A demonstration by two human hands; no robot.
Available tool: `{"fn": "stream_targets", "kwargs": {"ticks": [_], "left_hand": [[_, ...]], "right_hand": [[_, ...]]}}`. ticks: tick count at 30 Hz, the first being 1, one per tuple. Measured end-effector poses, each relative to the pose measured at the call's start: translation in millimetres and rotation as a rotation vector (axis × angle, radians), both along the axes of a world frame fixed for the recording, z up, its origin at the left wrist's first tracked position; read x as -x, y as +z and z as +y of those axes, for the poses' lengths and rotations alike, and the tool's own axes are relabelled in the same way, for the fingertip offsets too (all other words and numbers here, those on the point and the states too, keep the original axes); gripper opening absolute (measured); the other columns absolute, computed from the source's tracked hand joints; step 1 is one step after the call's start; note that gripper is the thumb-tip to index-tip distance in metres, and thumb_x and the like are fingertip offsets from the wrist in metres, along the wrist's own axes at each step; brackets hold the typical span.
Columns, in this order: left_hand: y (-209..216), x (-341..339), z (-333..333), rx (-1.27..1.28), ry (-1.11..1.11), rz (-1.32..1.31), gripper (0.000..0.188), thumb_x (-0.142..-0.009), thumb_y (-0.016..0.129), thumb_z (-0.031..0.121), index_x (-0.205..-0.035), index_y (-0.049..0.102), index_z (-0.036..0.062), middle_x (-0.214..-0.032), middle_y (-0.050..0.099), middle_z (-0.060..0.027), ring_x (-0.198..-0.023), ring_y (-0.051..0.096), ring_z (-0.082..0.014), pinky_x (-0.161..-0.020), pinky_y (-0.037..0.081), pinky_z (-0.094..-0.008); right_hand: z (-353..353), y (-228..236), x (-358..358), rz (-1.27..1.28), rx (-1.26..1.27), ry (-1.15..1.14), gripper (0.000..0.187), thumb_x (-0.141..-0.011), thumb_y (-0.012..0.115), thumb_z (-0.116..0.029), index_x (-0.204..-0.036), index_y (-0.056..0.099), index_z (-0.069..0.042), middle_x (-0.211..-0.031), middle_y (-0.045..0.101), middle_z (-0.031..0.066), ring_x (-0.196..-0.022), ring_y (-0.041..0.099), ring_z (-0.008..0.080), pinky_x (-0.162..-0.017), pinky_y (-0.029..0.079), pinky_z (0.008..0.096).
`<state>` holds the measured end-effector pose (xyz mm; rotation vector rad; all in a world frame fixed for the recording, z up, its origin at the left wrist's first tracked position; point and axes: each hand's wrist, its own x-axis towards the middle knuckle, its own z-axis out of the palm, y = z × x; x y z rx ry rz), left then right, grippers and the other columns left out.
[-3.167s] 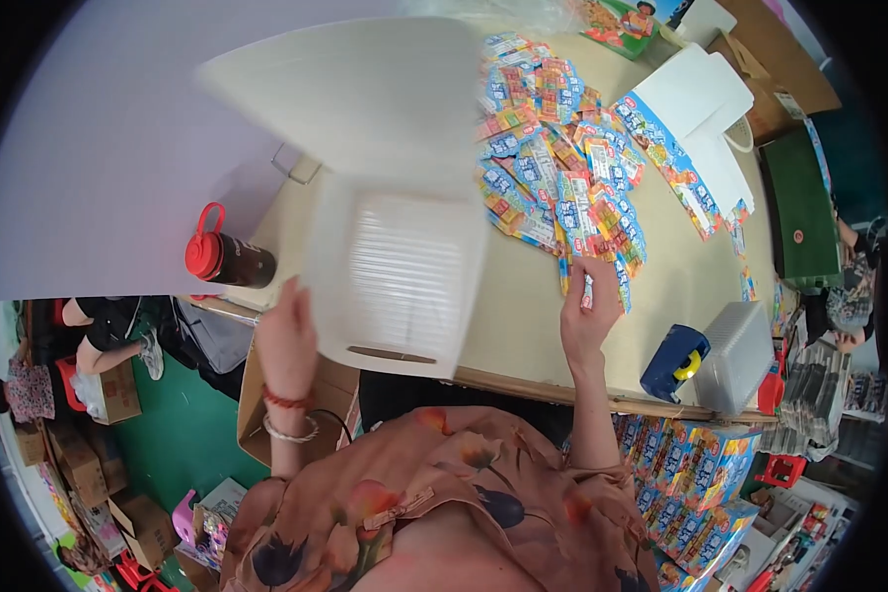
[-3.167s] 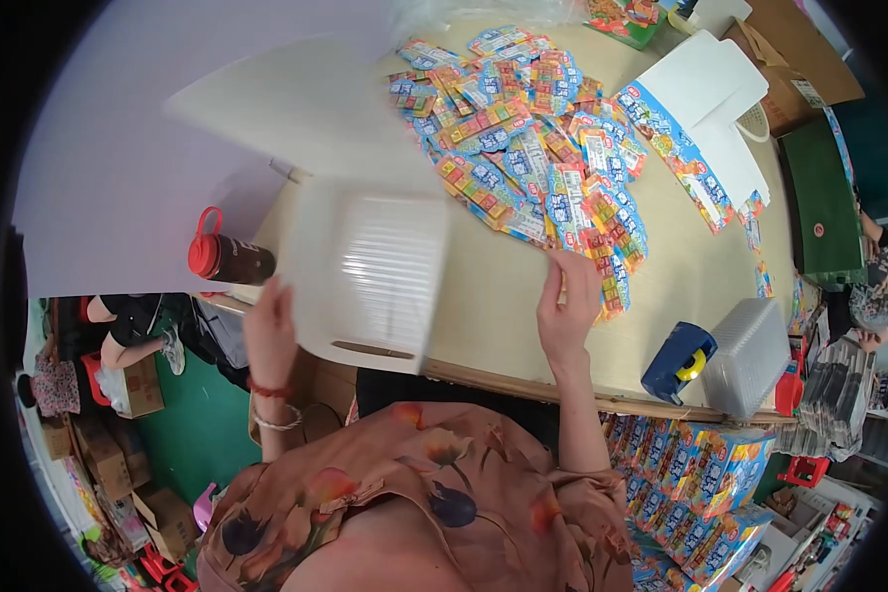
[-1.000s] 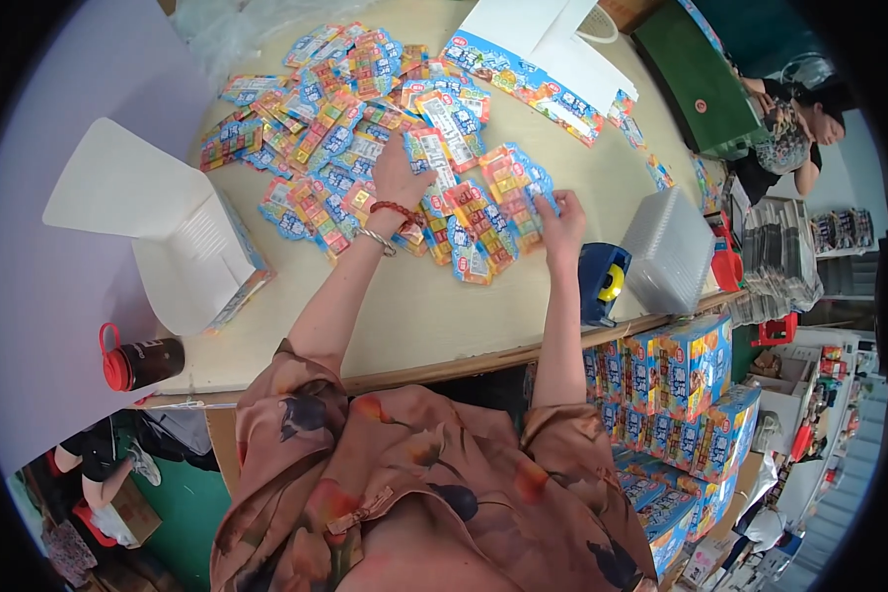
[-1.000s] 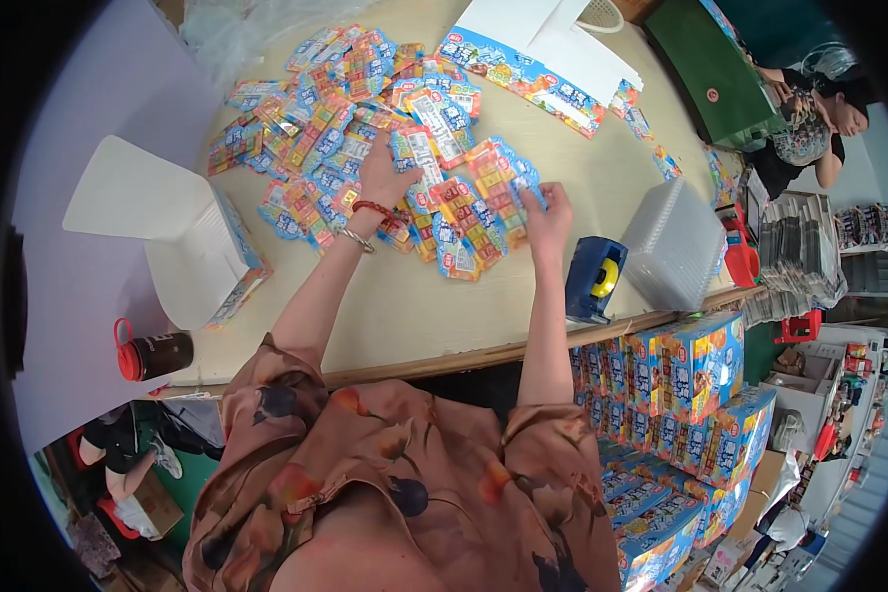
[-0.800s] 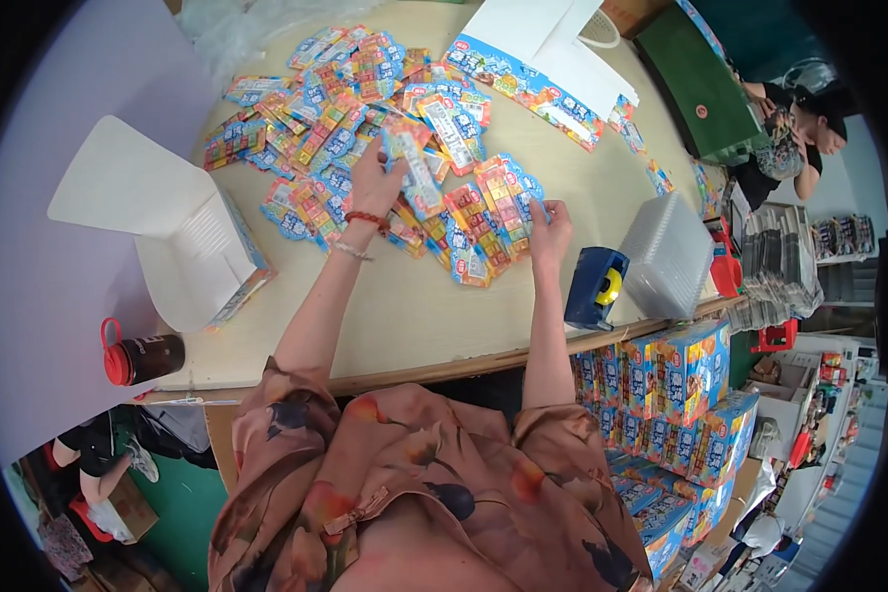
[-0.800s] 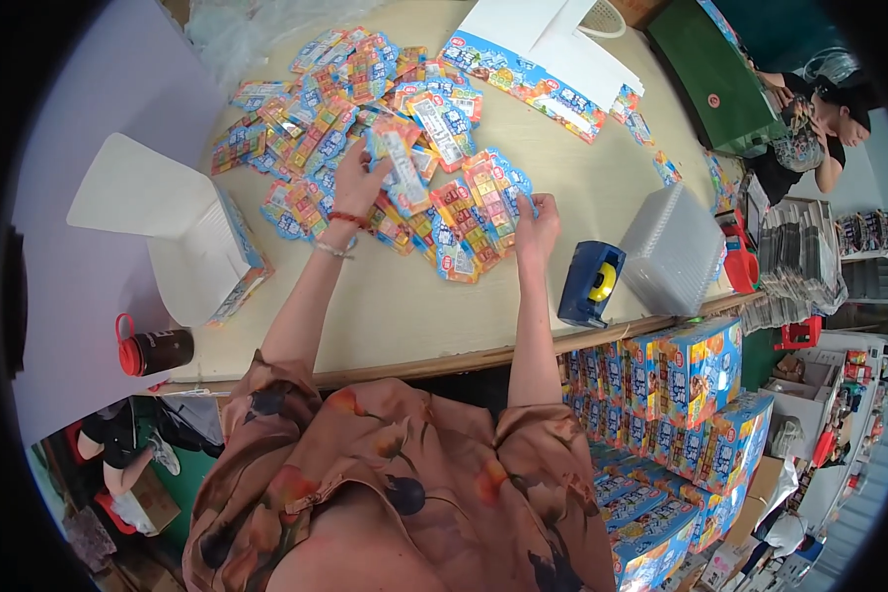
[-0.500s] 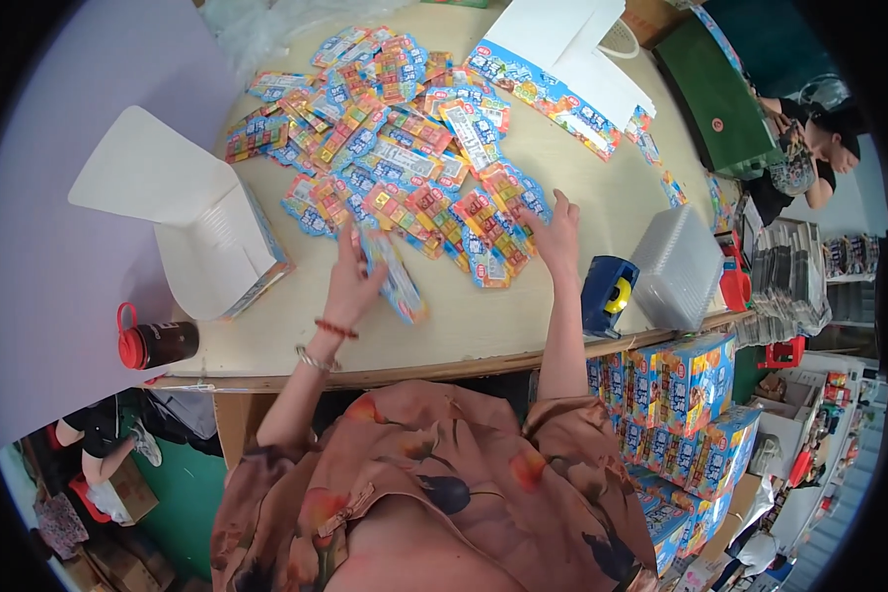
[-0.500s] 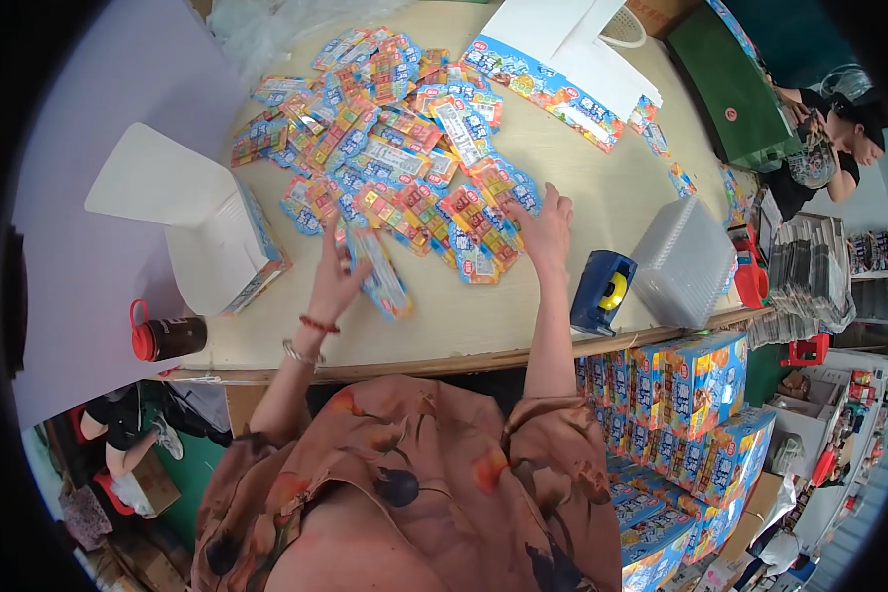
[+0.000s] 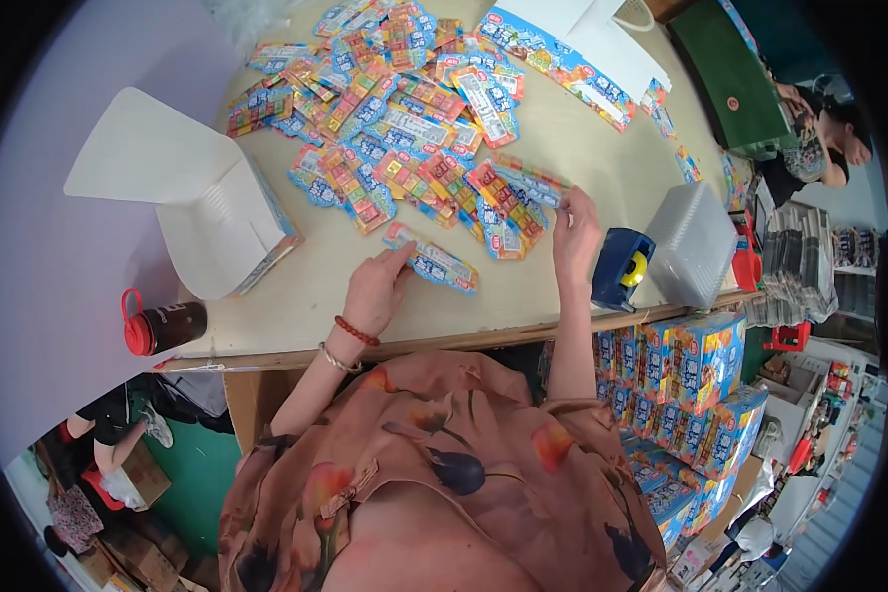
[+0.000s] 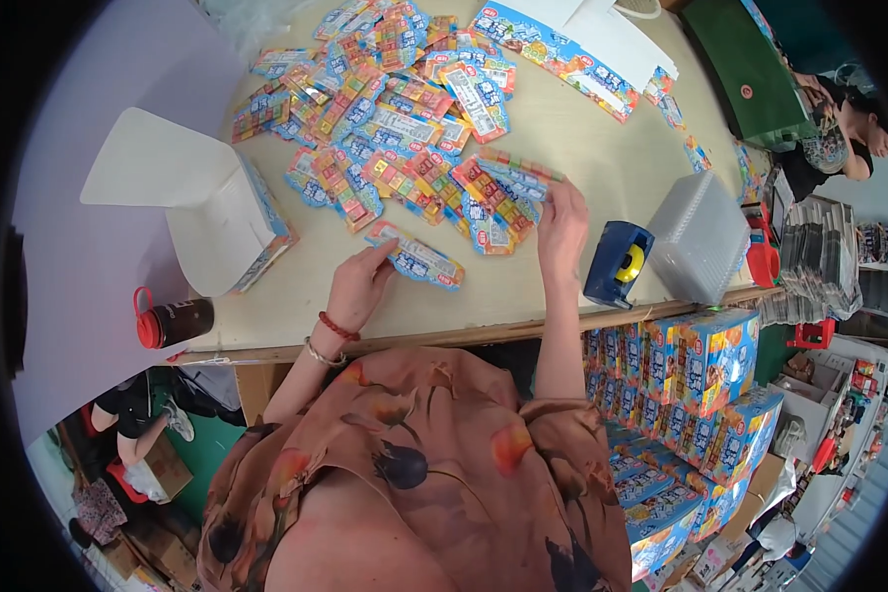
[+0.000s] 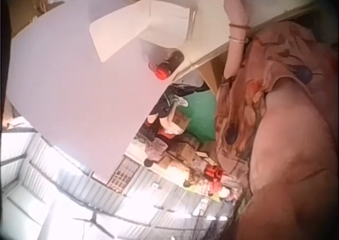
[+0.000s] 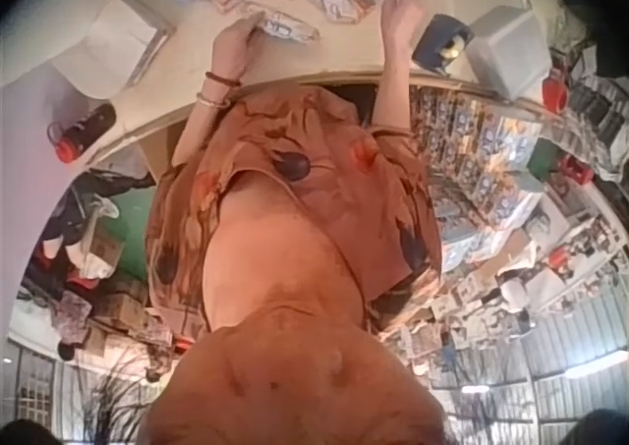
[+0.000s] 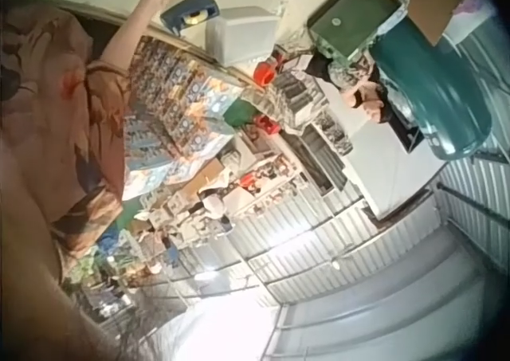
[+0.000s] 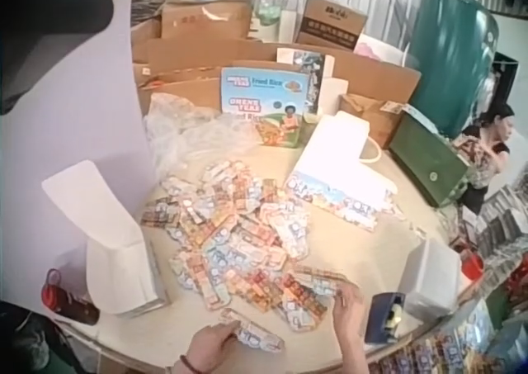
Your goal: Packing small snack packets into display boxes and stacking the completed boxes.
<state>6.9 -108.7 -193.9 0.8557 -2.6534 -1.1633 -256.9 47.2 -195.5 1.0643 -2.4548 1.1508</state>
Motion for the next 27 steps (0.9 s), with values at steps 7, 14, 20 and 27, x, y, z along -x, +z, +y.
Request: {"fn": "stream_targets", "kwargs": {"ticks": [7,14,20,27], "left_hand": [[27.3,3.8,18.6,0.433,0.036,0.032,0.021,-0.073,0.075,0.015,-0.093,0.068,0.0149,-0.100,0.058,-0.0039,-0.090,0.054,-0.0233,-0.079,0.040,-0.0345],[-29.5,9.5,9.6,0.099,0.012,0.483,0.046,-0.074,0.077,0.021,-0.113,0.056,0.0092,-0.122,0.051,-0.0133,-0.112,0.050,-0.0310,-0.094,0.039,-0.0403],[-2.6,3.0,-9.9,-0.010,-0.283,0.208,0.084,-0.068,0.081,0.020,-0.137,0.037,0.0028,-0.120,0.048,-0.0159,-0.109,0.048,-0.0321,-0.092,0.040,-0.0374],[5.3,-5.2,4.4,0.089,-0.283,0.180,0.084,-0.064,0.081,0.015,-0.137,0.040,0.0063,-0.112,0.047,-0.0152,-0.101,0.048,-0.0322,-0.090,0.041,-0.0391]], "right_hand": [[14.2,12.9,-64.7,-0.319,0.317,0.060,0.013,-0.078,0.062,0.010,-0.085,0.060,-0.001,-0.092,0.069,0.0105,-0.096,0.067,0.0206,-0.085,0.051,0.0324],[-1.4,4.4,-99.8,-1.008,0.058,0.432,0.011,-0.088,0.061,-0.007,-0.091,0.064,0.003,-0.079,0.065,0.0073,-0.069,0.057,0.0102,-0.063,0.046,0.0259],[-7.4,9.7,-6.4,0.139,-0.056,0.056,0.023,-0.088,0.059,-0.015,-0.103,0.063,0.001,-0.090,0.066,0.0183,-0.080,0.063,0.0334,-0.069,0.051,0.0377],[-32.7,-8.6,55.6,-0.845,-0.098,-0.400,0.060,-0.082,0.070,-0.010,-0.130,0.035,0.000,-0.085,0.061,0.0145,-0.077,0.064,0.0202,-0.066,0.052,0.0292]]}}
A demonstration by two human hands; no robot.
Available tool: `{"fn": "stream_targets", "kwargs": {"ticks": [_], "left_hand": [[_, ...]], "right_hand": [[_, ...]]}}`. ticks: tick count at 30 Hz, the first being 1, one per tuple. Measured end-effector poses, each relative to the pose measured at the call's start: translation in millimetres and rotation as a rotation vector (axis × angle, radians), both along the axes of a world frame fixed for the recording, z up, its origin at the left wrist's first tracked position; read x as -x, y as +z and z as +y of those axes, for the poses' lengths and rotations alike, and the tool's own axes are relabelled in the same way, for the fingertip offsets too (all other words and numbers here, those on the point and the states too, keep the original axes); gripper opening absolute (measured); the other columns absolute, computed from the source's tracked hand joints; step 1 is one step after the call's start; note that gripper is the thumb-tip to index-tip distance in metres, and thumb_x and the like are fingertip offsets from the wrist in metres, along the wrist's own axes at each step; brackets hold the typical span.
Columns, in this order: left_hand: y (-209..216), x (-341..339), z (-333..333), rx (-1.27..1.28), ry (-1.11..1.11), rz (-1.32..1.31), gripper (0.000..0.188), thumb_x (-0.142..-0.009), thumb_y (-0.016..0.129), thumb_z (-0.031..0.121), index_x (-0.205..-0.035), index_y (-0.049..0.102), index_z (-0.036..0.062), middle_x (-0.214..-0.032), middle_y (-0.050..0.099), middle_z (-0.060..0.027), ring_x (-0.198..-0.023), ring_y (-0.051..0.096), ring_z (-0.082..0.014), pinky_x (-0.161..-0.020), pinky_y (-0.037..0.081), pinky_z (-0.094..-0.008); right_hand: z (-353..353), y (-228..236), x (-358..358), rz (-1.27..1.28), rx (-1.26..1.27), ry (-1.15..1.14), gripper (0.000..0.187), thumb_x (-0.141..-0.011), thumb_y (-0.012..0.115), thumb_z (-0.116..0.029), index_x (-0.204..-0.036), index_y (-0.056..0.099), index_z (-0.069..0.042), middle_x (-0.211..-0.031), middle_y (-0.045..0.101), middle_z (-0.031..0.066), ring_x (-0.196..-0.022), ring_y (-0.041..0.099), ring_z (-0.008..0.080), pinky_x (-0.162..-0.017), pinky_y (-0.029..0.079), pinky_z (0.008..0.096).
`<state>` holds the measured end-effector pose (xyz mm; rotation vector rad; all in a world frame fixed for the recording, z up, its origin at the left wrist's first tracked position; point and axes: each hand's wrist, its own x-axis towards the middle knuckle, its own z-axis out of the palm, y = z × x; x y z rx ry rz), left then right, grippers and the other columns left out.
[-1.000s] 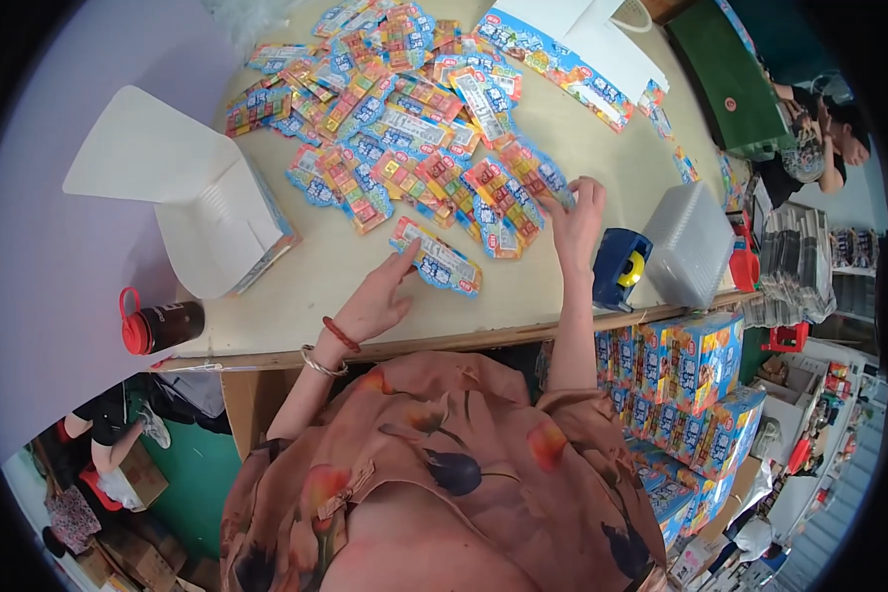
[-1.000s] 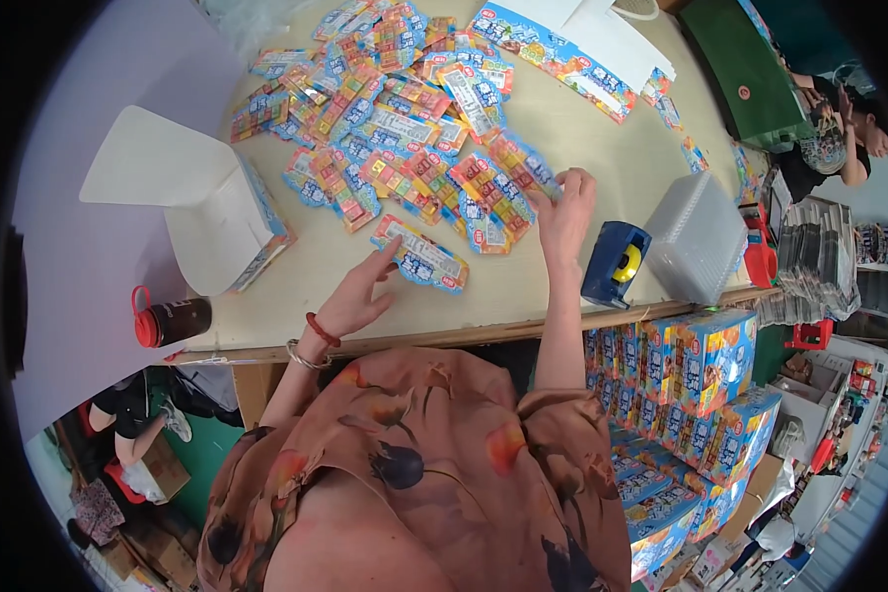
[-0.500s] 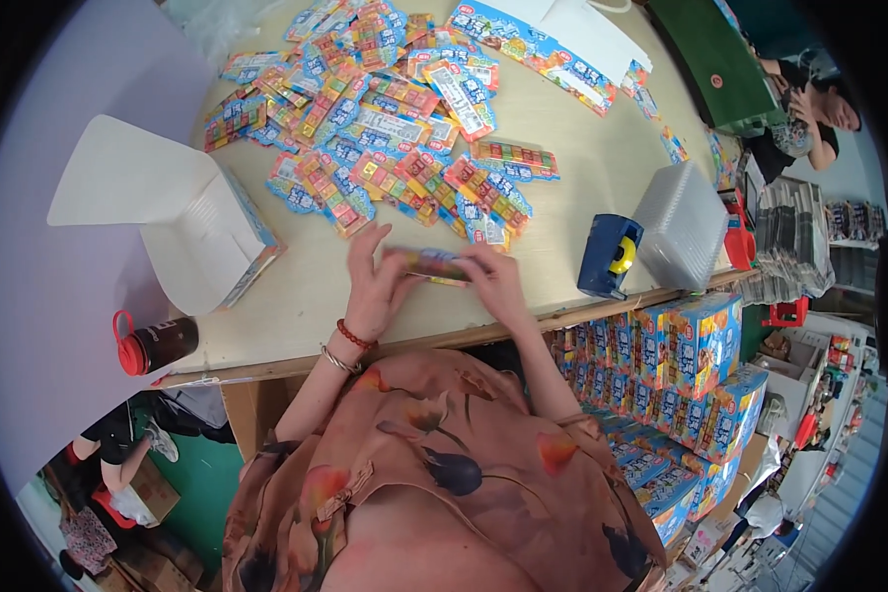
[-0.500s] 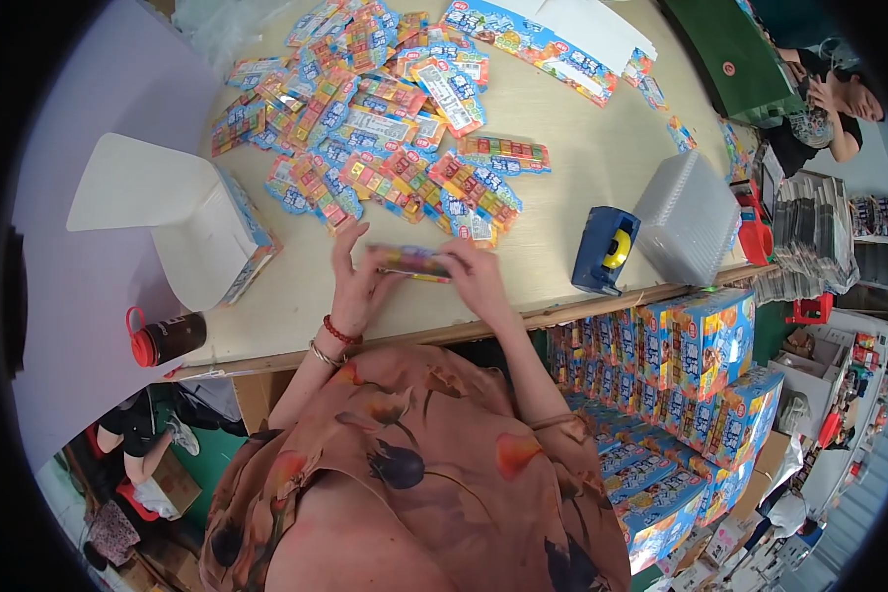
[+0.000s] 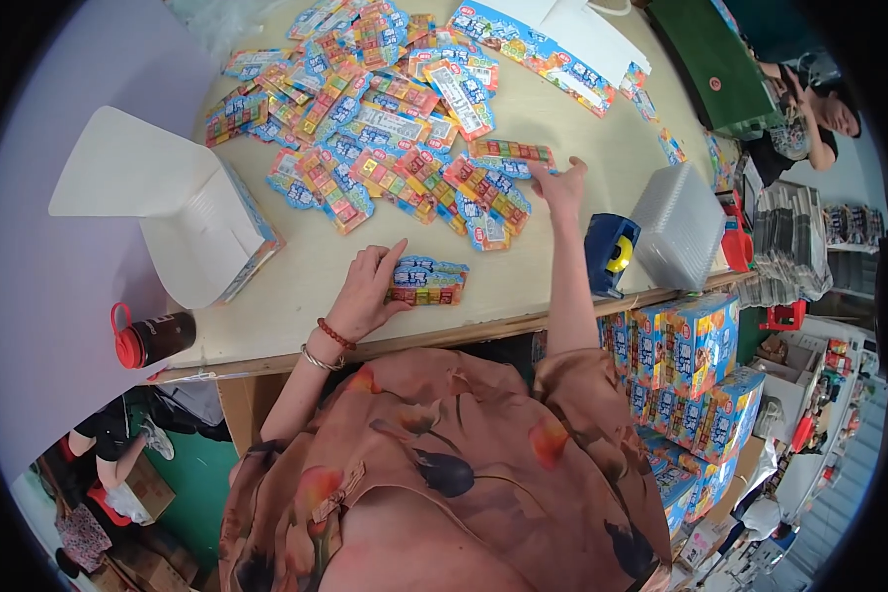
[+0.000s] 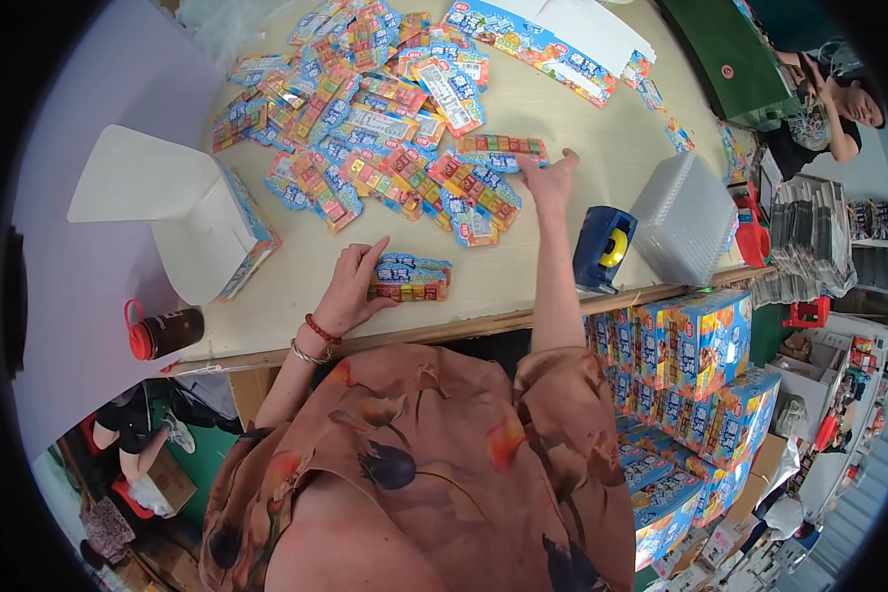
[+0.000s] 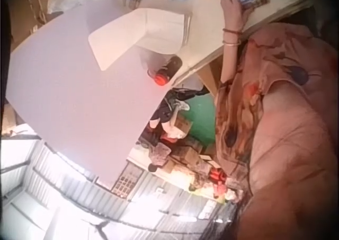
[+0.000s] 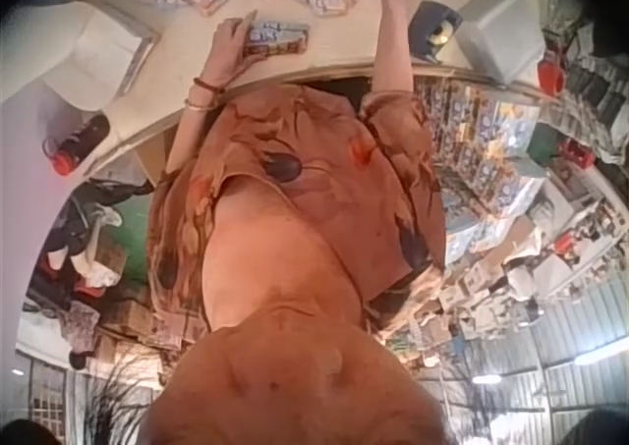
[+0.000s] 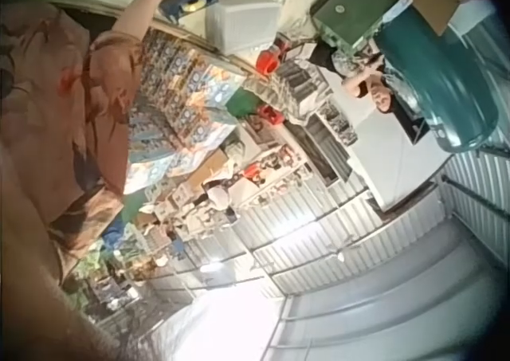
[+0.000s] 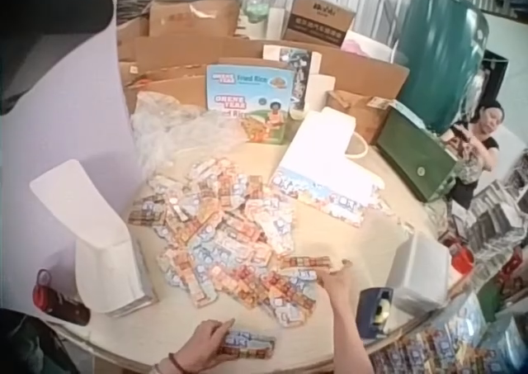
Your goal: Packing small snack packets into display boxes and stacking the completed boxes.
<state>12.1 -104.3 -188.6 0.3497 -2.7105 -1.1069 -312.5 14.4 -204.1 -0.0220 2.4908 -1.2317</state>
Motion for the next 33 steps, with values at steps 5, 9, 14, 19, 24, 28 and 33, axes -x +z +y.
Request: {"fn": "stream_targets", "kwargs": {"ticks": [5,9,14,19,24,28,33], "left_hand": [[5.0,-11.6,-4.7,-0.006,-0.101,-0.005,0.065,-0.071,0.072,0.004,-0.131,0.046,0.0087,-0.110,0.048,-0.0134,-0.098,0.050,-0.0314,-0.083,0.045,-0.0379],[15.7,-21.0,-8.2,0.040,-0.177,-0.142,0.054,-0.079,0.062,0.000,-0.129,0.047,0.0109,-0.104,0.055,-0.0120,-0.093,0.055,-0.0313,-0.080,0.048,-0.0389],[18.0,-22.0,-1.9,-0.046,-0.120,-0.131,0.053,-0.080,0.061,0.001,-0.129,0.045,0.0106,-0.103,0.058,-0.0130,-0.090,0.058,-0.0315,-0.078,0.049,-0.0400],[14.4,-25.1,-0.5,-0.056,-0.079,-0.089,0.044,-0.080,0.061,0.002,-0.121,0.049,0.0088,-0.103,0.058,-0.0128,-0.091,0.058,-0.0323,-0.077,0.050,-0.0399],[13.6,-26.3,-2.6,-0.189,-0.141,0.029,0.034,-0.077,0.065,-0.003,-0.108,0.056,0.0058,-0.100,0.057,-0.0097,-0.082,0.060,-0.0276,-0.072,0.051,-0.0333],[7.4,-27.2,-3.2,-0.252,-0.083,-0.018,0.031,-0.077,0.065,-0.003,-0.106,0.055,0.0046,-0.101,0.056,-0.0114,-0.092,0.058,-0.0322,-0.076,0.050,-0.0372],[-19.3,-35.4,0.8,-0.392,0.025,0.088,0.042,-0.075,0.071,-0.005,-0.112,0.053,0.0045,-0.117,0.050,-0.0125,-0.101,0.058,-0.0251,-0.081,0.053,-0.0319]], "right_hand": [[-0.5,-29.8,15.1,0.088,0.790,-0.326,0.054,-0.081,0.067,0.000,-0.128,0.040,-0.003,-0.097,0.060,0.0067,-0.081,0.060,0.0148,-0.068,0.051,0.0291],[12.3,40.3,20.7,0.127,0.585,0.363,0.030,-0.086,0.061,-0.005,-0.116,0.058,-0.004,-0.092,0.064,0.0034,-0.081,0.060,0.0117,-0.067,0.048,0.0251],[-12.7,43.7,-13.6,0.205,0.118,0.908,0.031,-0.084,0.064,-0.006,-0.115,0.060,-0.008,-0.080,0.059,0.0045,-0.073,0.055,0.0112,-0.068,0.046,0.0266],[8.9,23.6,-33.0,0.511,-0.344,0.661,0.085,-0.059,0.084,-0.045,-0.123,0.052,0.001,-0.116,0.053,0.0165,-0.110,0.051,0.0302,-0.093,0.042,0.0408],[35.3,15.9,-46.9,0.216,-0.331,0.634,0.070,-0.058,0.086,-0.039,-0.108,0.055,0.000,-0.107,0.057,0.0146,-0.102,0.055,0.0245,-0.086,0.045,0.0363],[46.6,30.4,-76.3,0.350,0.035,0.487,0.042,-0.067,0.083,-0.021,-0.086,0.049,-0.002,-0.077,0.058,0.0097,-0.069,0.056,0.0183,-0.060,0.046,0.0321],[46.2,56.2,-126.2,0.101,0.198,0.548,0.022,-0.077,0.073,-0.007,-0.090,0.057,-0.001,-0.069,0.058,0.0105,-0.060,0.059,0.0158,-0.055,0.048,0.0326]]}}
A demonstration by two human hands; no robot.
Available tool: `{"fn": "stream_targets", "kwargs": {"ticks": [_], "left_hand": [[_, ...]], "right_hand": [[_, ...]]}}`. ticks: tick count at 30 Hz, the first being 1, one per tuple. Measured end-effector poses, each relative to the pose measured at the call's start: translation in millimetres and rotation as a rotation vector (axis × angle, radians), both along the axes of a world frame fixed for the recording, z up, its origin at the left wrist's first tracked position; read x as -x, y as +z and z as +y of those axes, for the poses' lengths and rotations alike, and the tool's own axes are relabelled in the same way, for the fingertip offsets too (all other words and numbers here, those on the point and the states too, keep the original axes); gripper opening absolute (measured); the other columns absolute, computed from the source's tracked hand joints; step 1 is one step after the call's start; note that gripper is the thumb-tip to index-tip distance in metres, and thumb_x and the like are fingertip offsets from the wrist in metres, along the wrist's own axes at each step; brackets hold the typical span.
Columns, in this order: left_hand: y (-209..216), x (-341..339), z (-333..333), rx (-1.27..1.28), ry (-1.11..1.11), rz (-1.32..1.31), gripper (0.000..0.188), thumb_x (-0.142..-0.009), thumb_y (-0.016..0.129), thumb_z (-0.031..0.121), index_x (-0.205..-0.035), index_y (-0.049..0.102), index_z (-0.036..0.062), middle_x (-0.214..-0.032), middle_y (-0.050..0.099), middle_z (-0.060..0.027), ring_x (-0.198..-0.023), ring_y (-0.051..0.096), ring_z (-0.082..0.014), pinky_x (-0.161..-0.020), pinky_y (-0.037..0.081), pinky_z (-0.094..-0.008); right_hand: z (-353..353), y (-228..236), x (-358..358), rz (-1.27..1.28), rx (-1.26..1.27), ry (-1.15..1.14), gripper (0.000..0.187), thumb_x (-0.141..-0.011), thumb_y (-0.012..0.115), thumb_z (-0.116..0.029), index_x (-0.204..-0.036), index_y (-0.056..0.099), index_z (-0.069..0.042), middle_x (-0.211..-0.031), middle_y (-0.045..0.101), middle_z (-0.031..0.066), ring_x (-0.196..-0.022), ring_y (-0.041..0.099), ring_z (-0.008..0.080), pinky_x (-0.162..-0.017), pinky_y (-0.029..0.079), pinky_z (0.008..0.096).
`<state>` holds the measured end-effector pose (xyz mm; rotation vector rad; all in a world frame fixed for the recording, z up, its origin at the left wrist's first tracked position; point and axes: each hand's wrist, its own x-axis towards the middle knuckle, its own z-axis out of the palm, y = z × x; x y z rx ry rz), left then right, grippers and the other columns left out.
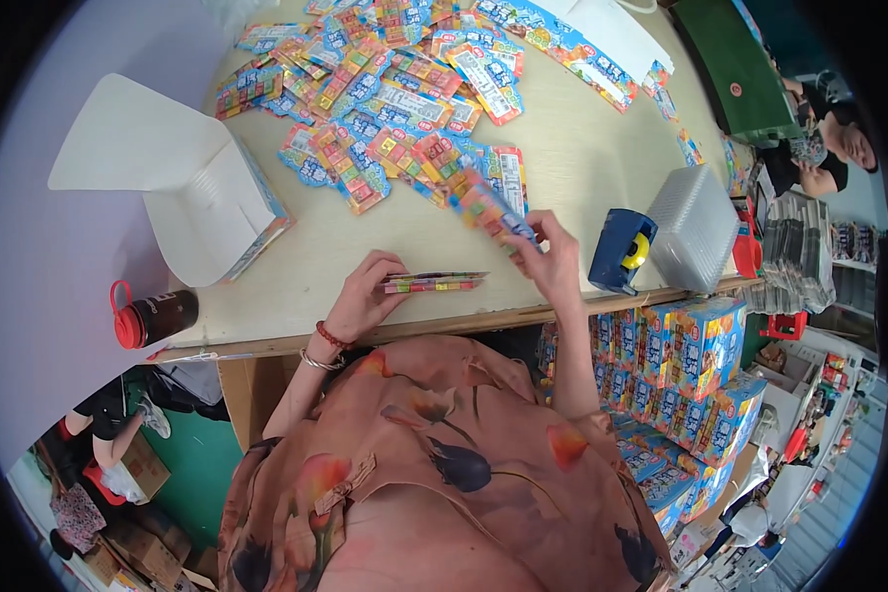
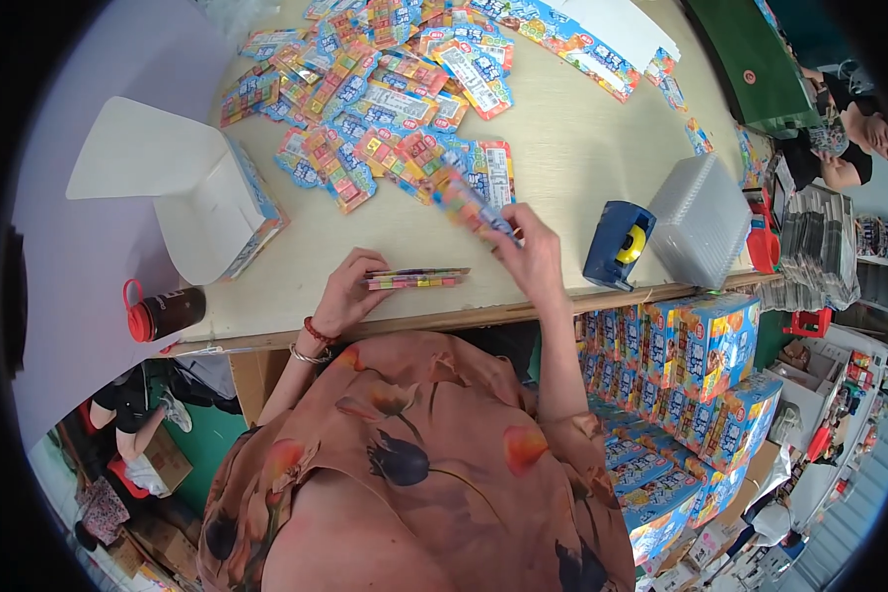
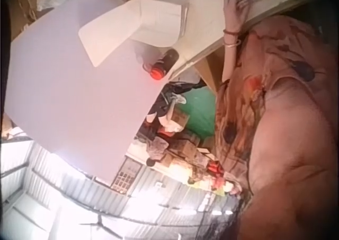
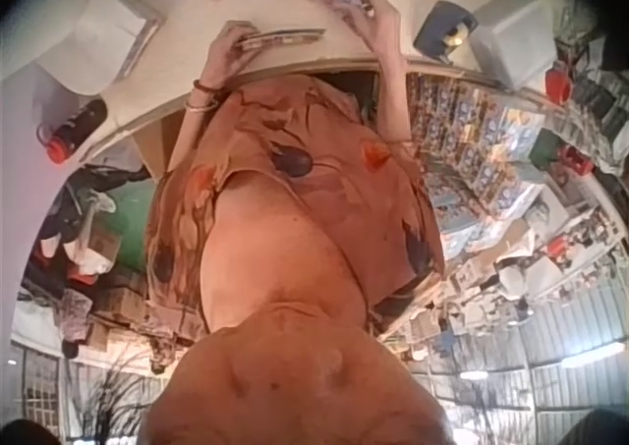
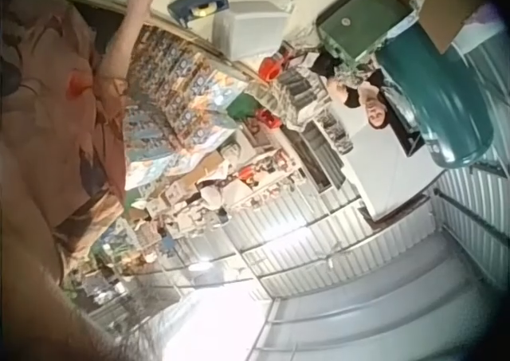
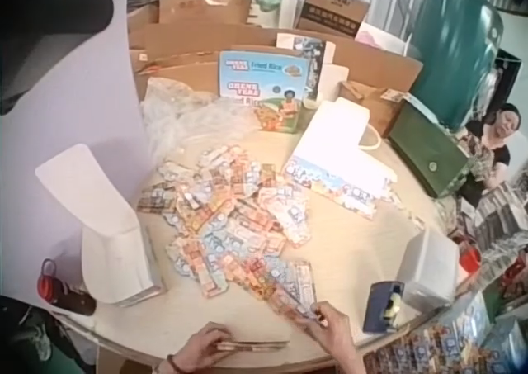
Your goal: Packing small snack packets into display boxes and stacking the completed boxes.
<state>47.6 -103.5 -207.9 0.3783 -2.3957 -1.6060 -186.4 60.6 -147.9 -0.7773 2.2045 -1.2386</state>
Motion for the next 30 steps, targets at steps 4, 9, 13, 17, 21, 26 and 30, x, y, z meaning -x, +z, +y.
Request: {"fn": "stream_targets", "kwargs": {"ticks": [4,9,13,17,21,26,30], "left_hand": [[-14.6,4.5,8.8,-0.236,0.213,0.151,0.093,-0.068,0.081,0.004,-0.141,0.025,0.0107,-0.145,0.024,-0.0156,-0.122,0.043,-0.0275,-0.094,0.050,-0.0393],[-13.4,-0.7,4.9,-0.100,0.249,0.097,0.119,-0.062,0.086,0.014,-0.150,0.006,0.0100,-0.149,0.024,-0.0154,-0.125,0.037,-0.0311,-0.104,0.036,-0.0436],[-11.9,-3.9,4.4,0.052,0.226,-0.025,0.123,-0.057,0.088,0.015,-0.150,0.008,0.0081,-0.143,0.036,-0.0144,-0.125,0.034,-0.0335,-0.107,0.028,-0.0423],[-11.8,0.2,11.9,0.251,0.236,-0.006,0.117,-0.057,0.088,0.014,-0.148,0.016,0.0070,-0.137,0.042,-0.0132,-0.124,0.035,-0.0354,-0.108,0.028,-0.0424],[-6.3,0.6,11.1,0.353,0.242,0.002,0.116,-0.057,0.088,0.013,-0.148,0.017,0.0072,-0.136,0.043,-0.0132,-0.124,0.037,-0.0348,-0.105,0.032,-0.0421],[-0.2,-4.3,4.1,0.030,0.064,0.061,0.097,-0.058,0.088,0.013,-0.139,0.036,0.0081,-0.126,0.049,-0.0109,-0.112,0.048,-0.0276,-0.090,0.045,-0.0353],[-21.7,-26.5,4.5,0.038,0.153,0.099,0.073,-0.062,0.087,0.012,-0.125,0.050,0.0065,-0.115,0.053,-0.0096,-0.102,0.054,-0.0234,-0.083,0.049,-0.0323]], "right_hand": [[-1.1,-17.3,-16.9,0.352,0.175,0.275,0.019,-0.077,0.071,-0.003,-0.093,0.060,0.000,-0.073,0.059,0.0083,-0.064,0.057,0.0157,-0.059,0.047,0.0278],[-9.7,-33.0,-45.1,0.183,0.197,0.414,0.016,-0.080,0.070,-0.007,-0.091,0.060,-0.001,-0.081,0.059,0.0116,-0.068,0.058,0.0253,-0.062,0.047,0.0327],[-5.3,-34.2,-58.2,0.258,0.178,0.417,0.016,-0.078,0.067,-0.005,-0.092,0.059,-0.003,-0.083,0.059,0.0116,-0.076,0.059,0.0310,-0.064,0.047,0.0376],[12.6,-35.9,-76.5,0.504,0.247,0.406,0.015,-0.076,0.066,-0.001,-0.090,0.059,-0.003,-0.080,0.059,0.0115,-0.072,0.058,0.0302,-0.061,0.047,0.0374],[13.4,-38.7,-67.0,0.375,0.210,0.451,0.015,-0.080,0.063,-0.005,-0.094,0.060,-0.005,-0.084,0.060,0.0107,-0.075,0.058,0.0313,-0.065,0.047,0.0391],[-16.7,-26.1,-61.6,0.279,0.117,0.611,0.019,-0.090,0.054,-0.017,-0.097,0.062,-0.001,-0.086,0.061,0.0126,-0.078,0.058,0.0314,-0.073,0.046,0.0364],[-45.2,-38.5,-54.9,-0.019,0.102,0.670,0.027,-0.092,0.052,-0.027,-0.101,0.060,-0.002,-0.091,0.059,0.0145,-0.084,0.058,0.0313,-0.076,0.045,0.0373]]}}
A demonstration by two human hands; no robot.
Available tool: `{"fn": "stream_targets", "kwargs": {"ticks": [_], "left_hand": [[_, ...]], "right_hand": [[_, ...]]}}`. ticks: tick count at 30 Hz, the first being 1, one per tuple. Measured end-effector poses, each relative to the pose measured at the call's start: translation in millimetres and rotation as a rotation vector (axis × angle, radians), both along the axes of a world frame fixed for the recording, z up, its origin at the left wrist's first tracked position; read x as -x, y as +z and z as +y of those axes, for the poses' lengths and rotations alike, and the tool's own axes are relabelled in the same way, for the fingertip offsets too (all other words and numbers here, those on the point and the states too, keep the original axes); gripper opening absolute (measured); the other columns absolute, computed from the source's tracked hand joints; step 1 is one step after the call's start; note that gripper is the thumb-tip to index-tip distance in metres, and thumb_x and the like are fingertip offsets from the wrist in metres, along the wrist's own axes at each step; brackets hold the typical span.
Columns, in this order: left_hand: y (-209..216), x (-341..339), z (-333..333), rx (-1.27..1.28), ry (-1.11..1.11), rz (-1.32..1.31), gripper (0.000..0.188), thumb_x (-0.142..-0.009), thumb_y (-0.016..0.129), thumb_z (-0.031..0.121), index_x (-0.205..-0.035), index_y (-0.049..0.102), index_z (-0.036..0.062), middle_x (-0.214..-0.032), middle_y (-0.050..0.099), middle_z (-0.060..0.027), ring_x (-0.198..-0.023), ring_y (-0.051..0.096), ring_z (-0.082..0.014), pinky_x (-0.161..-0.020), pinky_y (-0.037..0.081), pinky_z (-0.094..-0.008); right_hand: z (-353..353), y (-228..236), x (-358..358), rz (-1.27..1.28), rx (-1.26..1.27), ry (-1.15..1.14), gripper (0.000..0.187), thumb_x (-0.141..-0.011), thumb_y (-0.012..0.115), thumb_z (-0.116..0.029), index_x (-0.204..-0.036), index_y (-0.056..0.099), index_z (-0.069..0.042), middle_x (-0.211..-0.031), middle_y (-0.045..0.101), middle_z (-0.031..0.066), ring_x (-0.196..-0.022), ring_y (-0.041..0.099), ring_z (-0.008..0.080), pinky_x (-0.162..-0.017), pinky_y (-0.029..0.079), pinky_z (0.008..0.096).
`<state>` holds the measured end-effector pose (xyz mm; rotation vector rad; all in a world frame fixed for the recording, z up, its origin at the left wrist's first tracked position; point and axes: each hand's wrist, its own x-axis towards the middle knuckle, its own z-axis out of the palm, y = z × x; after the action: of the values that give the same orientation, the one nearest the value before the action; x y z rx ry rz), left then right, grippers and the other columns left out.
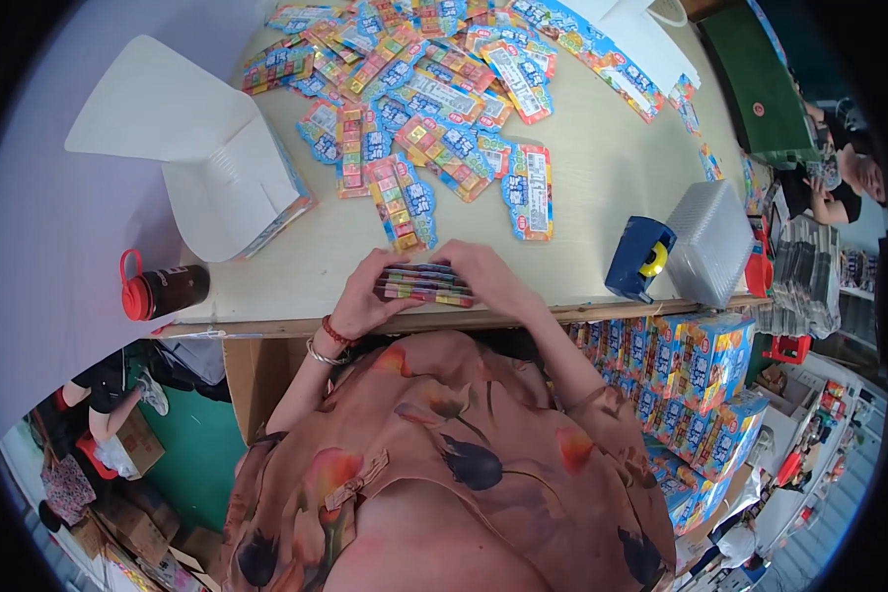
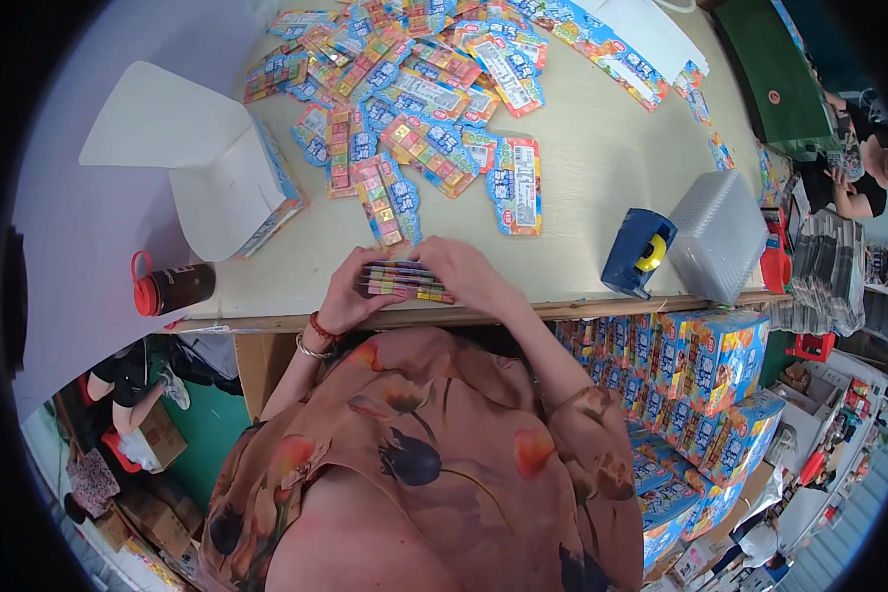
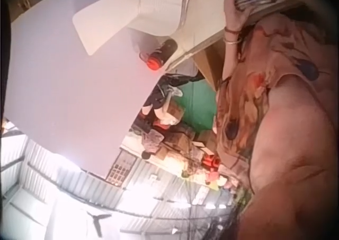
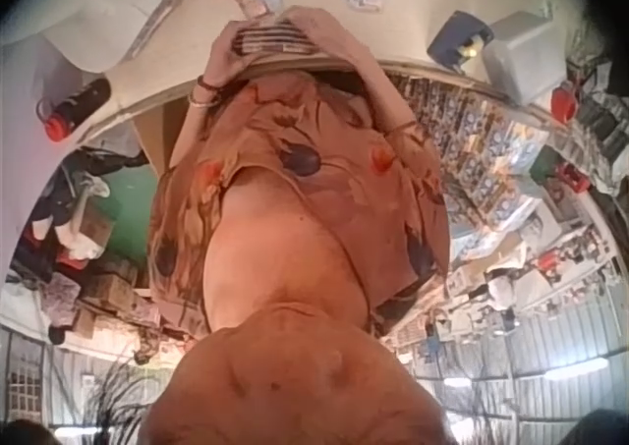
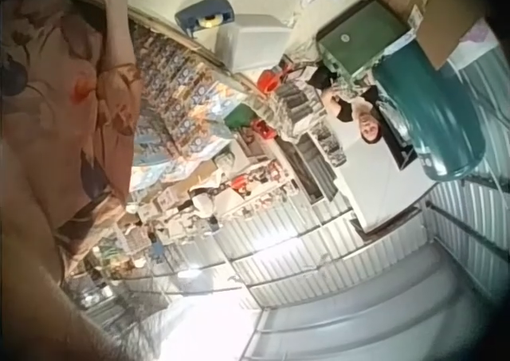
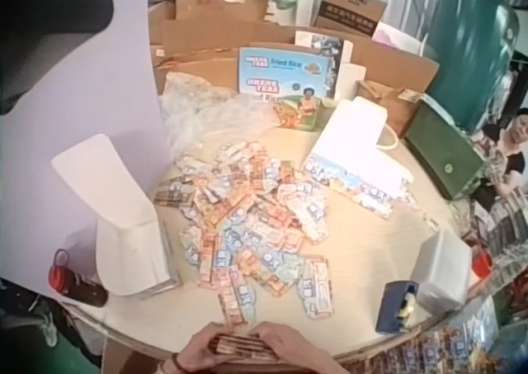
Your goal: Packing small snack packets into display boxes and stacking the completed boxes.
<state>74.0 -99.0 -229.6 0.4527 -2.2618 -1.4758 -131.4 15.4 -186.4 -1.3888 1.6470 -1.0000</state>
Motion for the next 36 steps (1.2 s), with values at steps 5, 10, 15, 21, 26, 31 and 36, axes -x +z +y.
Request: {"fn": "stream_targets", "kwargs": {"ticks": [5,10,15,21,26,31,36], "left_hand": [[24.3,-19.2,-2.1,-0.139,0.120,-0.089,0.053,-0.068,0.084,0.011,-0.111,0.053,0.0030,-0.101,0.053,-0.0076,-0.090,0.060,-0.0184,-0.078,0.052,-0.0299],[24.6,-25.7,-24.6,0.096,0.108,-0.096,0.064,-0.065,0.086,0.011,-0.117,0.049,0.0043,-0.122,0.044,-0.0117,-0.103,0.057,-0.0229,-0.084,0.053,-0.0308],[26.6,-20.0,-25.9,0.084,0.110,-0.041,0.077,-0.063,0.087,0.010,-0.125,0.041,0.0079,-0.141,0.027,-0.0168,-0.114,0.051,-0.0289,-0.092,0.050,-0.0350],[13.0,-10.1,-10.3,-0.207,0.176,0.181,0.115,-0.064,0.086,0.010,-0.149,0.009,0.0106,-0.127,0.045,-0.0165,-0.115,0.050,-0.0261,-0.095,0.047,-0.0374],[24.3,-13.2,-13.1,0.132,0.143,-0.117,0.086,-0.063,0.086,0.009,-0.134,0.037,0.0042,-0.119,0.049,-0.0138,-0.111,0.050,-0.0274,-0.091,0.046,-0.0355],[15.7,-15.1,-13.2,-0.034,0.114,-0.012,0.071,-0.061,0.087,0.010,-0.118,0.045,0.0044,-0.118,0.049,-0.0116,-0.114,0.046,-0.0290,-0.089,0.046,-0.0380],[13.4,-13.6,-14.1,-0.106,0.112,-0.081,0.088,-0.060,0.089,0.013,-0.130,0.035,0.0056,-0.133,0.038,-0.0179,-0.122,0.042,-0.0309,-0.095,0.045,-0.0372]], "right_hand": [[-64.6,-17.2,-4.0,0.654,-0.142,-0.326,0.059,-0.080,0.066,-0.045,-0.116,0.053,-0.001,-0.106,0.053,0.0165,-0.101,0.053,0.0295,-0.081,0.044,0.0430],[-86.6,-22.0,-10.3,0.712,-0.199,-0.259,0.072,-0.069,0.077,-0.041,-0.117,0.045,0.002,-0.106,0.049,0.0178,-0.107,0.048,0.0298,-0.084,0.042,0.0424],[-68.6,-4.9,3.3,0.168,-0.017,-0.068,0.038,-0.080,0.069,-0.022,-0.105,0.048,-0.004,-0.085,0.058,0.0183,-0.079,0.058,0.0367,-0.067,0.044,0.0417],[-65.7,36.2,-3.8,0.253,-0.161,0.316,0.022,-0.091,0.055,-0.027,-0.100,0.062,-0.008,-0.080,0.062,0.0176,-0.075,0.060,0.0372,-0.065,0.046,0.0435],[-90.4,7.1,38.8,0.707,0.079,-0.464,0.039,-0.080,0.068,-0.035,-0.104,0.060,-0.005,-0.095,0.064,0.0130,-0.095,0.059,0.0305,-0.078,0.044,0.0459],[-78.5,-12.9,47.0,0.843,0.002,-0.544,0.037,-0.075,0.074,-0.030,-0.093,0.056,-0.003,-0.089,0.061,0.0105,-0.088,0.058,0.0279,-0.074,0.045,0.0423],[-50.8,1.7,37.4,0.074,-0.039,-0.150,0.015,-0.085,0.063,-0.015,-0.089,0.056,-0.002,-0.069,0.060,0.0088,-0.065,0.055,0.0173,-0.063,0.044,0.0304]]}}
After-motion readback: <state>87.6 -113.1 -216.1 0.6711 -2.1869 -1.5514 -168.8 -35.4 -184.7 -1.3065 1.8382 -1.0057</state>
